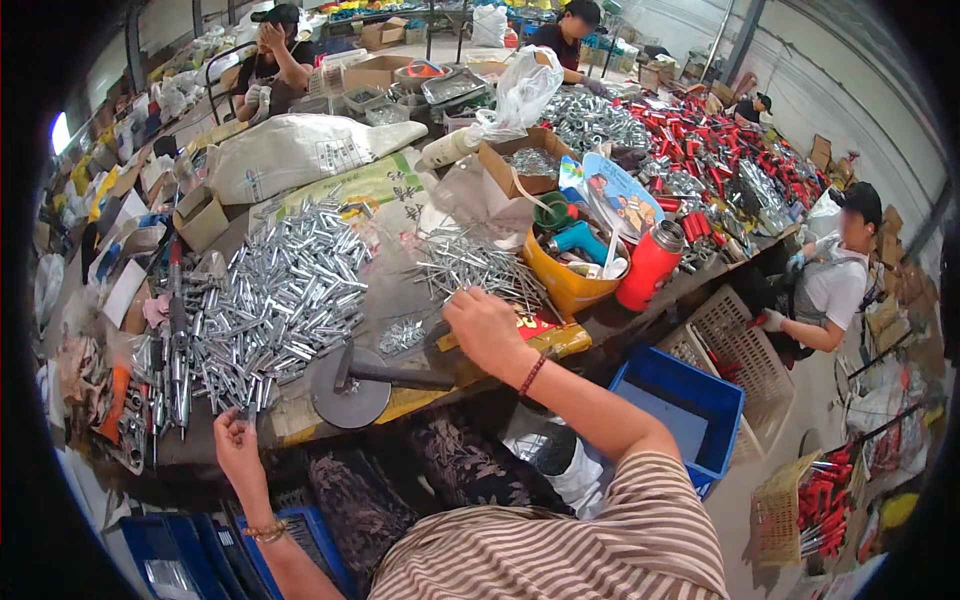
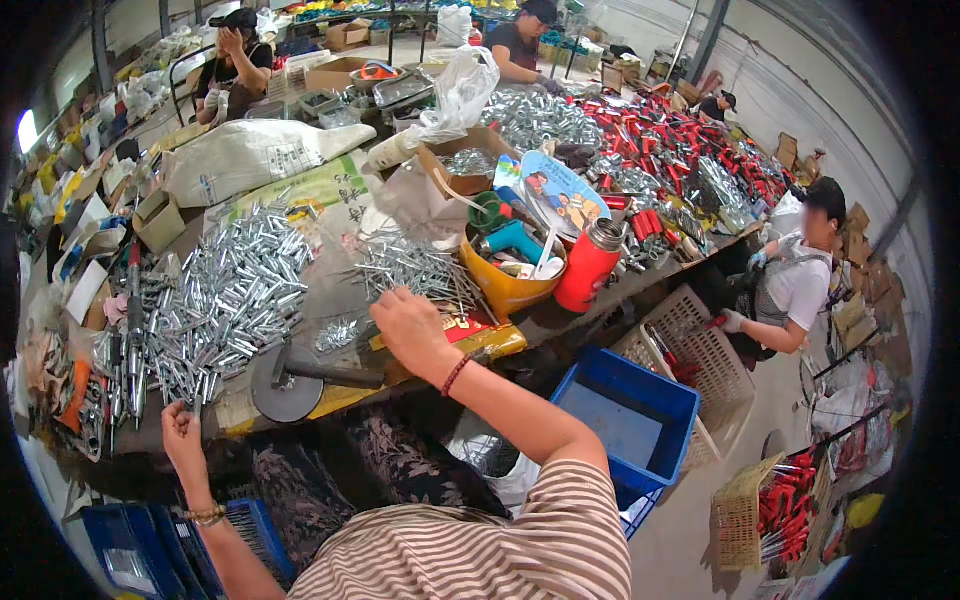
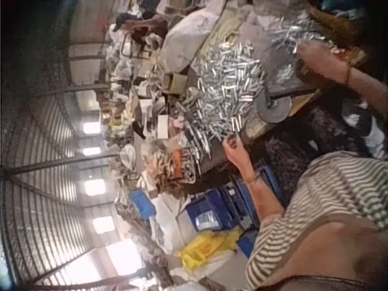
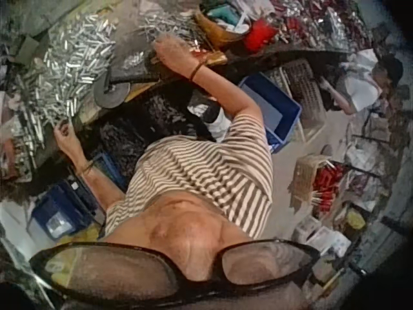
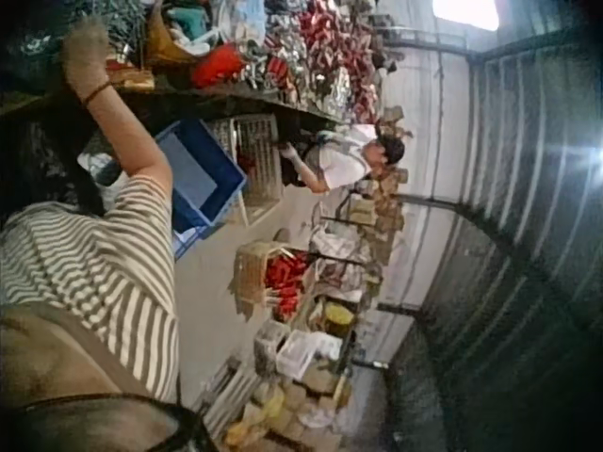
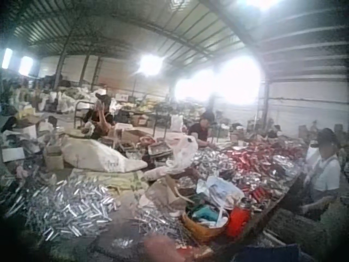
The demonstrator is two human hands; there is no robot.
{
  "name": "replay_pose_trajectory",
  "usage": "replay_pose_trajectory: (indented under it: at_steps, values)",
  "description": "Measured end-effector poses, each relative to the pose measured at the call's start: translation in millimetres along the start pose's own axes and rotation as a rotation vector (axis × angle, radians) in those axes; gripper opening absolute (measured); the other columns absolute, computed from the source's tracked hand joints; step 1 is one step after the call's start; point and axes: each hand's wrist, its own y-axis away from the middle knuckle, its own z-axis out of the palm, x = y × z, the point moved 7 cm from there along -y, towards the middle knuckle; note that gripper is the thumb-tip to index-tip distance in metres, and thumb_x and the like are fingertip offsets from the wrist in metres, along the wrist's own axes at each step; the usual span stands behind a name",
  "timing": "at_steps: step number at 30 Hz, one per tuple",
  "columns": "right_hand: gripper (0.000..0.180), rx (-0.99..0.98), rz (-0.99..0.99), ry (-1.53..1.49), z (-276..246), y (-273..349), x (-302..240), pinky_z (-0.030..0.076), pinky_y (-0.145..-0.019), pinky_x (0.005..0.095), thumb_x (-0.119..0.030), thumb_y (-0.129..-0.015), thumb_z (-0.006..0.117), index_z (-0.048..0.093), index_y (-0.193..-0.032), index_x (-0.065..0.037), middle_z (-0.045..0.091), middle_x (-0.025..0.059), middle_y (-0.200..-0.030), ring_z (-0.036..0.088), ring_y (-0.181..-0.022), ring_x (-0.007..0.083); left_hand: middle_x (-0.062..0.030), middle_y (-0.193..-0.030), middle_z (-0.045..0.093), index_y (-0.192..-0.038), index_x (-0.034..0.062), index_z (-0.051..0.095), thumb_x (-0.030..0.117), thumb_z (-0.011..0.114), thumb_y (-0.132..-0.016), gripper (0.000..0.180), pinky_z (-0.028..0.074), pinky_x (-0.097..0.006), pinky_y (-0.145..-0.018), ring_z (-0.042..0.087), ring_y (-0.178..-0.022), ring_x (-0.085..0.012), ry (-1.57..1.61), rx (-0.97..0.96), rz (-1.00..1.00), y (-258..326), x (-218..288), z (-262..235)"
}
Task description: The person assembles metal components by fitting metal pins and small parts together on a metal base, tapping them with a small hammer, and placing the assembled pieces into a blue tray.
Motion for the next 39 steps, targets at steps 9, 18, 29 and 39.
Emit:
replay_pose_trajectory:
  at_steps: [9,18,29,39]
  values:
    - [0.008,0.002,-0.103,-0.551,-4.9,7.3,-109.8,0.054,-0.076,0.0459,-0.006,-0.08,0.066,0.062,-0.087,-0.007,0.06,0.0118,-0.093,0.064,-0.09,0.035,-0.0046,-0.098,0.061,-0.12,0.0018,0.066,-0.002,0.066,-0.09,0.03,0.049,-0.028,-0.079,0.058,-0.086,-0.0141,0.053,-0.529,0.161,38.2,100.5,86.9]
    - [0.006,-0.156,0.003,-0.453,18.0,15.4,-121.4,0.055,-0.074,0.0469,-0.012,-0.086,0.067,0.065,-0.089,-0.008,0.061,0.0126,-0.094,0.066,-0.09,0.0361,-0.013,-0.102,0.063,-0.104,0.0035,0.07,0.012,0.072,-0.089,0.018,0.05,-0.041,-0.088,0.063,-0.102,-0.0326,-0.253,-0.484,0.52,45.8,113.4,99.3]
    - [0.013,-0.043,-0.011,-0.584,-3.8,4.2,-123.3,0.054,-0.077,0.0454,-0.007,-0.08,0.077,0.068,-0.088,-0.008,0.061,0.0088,-0.091,0.066,-0.092,0.0321,-0.0095,-0.097,0.064,-0.1,0.0038,0.073,0.011,0.079,-0.085,0.017,0.05,-0.038,-0.081,0.063,-0.092,-0.0294,-0.157,-0.406,0.328,49.5,108.1,96.9]
    - [0.012,-0.021,-0.087,-0.607,-4.3,-1.1,-135.7,0.052,-0.077,0.0442,-0.005,-0.078,0.077,0.068,-0.086,-0.007,0.059,0.0081,-0.089,0.064,-0.09,0.0313,-0.0086,-0.096,0.063,-0.101,0.0031,0.074,0.008,0.078,-0.086,0.016,0.05,-0.035,-0.079,0.063,-0.09,-0.0256,-0.145,-0.389,0.364,50.4,103.9,94.0]
